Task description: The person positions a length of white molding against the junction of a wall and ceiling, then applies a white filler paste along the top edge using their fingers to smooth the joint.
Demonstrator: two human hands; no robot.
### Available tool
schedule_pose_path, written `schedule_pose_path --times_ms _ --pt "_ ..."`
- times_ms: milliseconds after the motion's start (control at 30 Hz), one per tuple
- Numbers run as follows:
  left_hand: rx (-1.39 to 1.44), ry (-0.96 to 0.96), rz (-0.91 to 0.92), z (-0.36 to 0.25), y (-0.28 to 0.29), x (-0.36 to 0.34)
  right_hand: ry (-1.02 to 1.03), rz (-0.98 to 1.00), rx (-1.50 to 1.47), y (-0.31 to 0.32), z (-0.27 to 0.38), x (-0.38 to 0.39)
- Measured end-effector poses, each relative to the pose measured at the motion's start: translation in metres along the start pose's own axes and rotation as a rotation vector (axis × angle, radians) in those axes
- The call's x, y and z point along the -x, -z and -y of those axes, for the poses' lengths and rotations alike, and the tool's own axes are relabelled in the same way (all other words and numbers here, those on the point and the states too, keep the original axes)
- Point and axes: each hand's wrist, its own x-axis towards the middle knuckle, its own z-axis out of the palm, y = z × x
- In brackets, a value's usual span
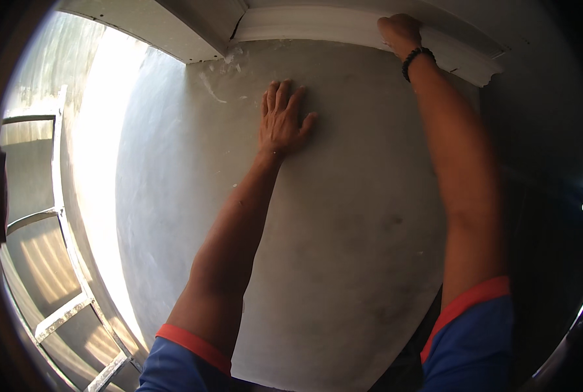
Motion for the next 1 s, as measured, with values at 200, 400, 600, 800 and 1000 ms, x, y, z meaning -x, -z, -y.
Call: schedule_pose_path --times_ms 200,400,600,800,1000 --pt "0.062 -0.003 0.006 -0.004 0.0 0.001 0.104 -0.016 -0.05 -0.082 0.034 0.0" --pt "0.102 -0.021 -0.016 0.001 0.001 0.001 0.217 -0.223 0.11 -0.119 0.061 0.011" --pt "0.06 -0.01 -0.008 0.009 0.005 0.001 -0.037 -0.114 -0.517 -0.041 0.052 0.033" --pt "0.097 0.001 0.018 0.004 0.002 0.001 -0.154 -0.041 -0.329 0.003 0.025 0.018" --pt "0.109 0.017 0.006 0.006 0.002 0.002 0.265 0.146 0.288 -0.047 0.035 0.065"
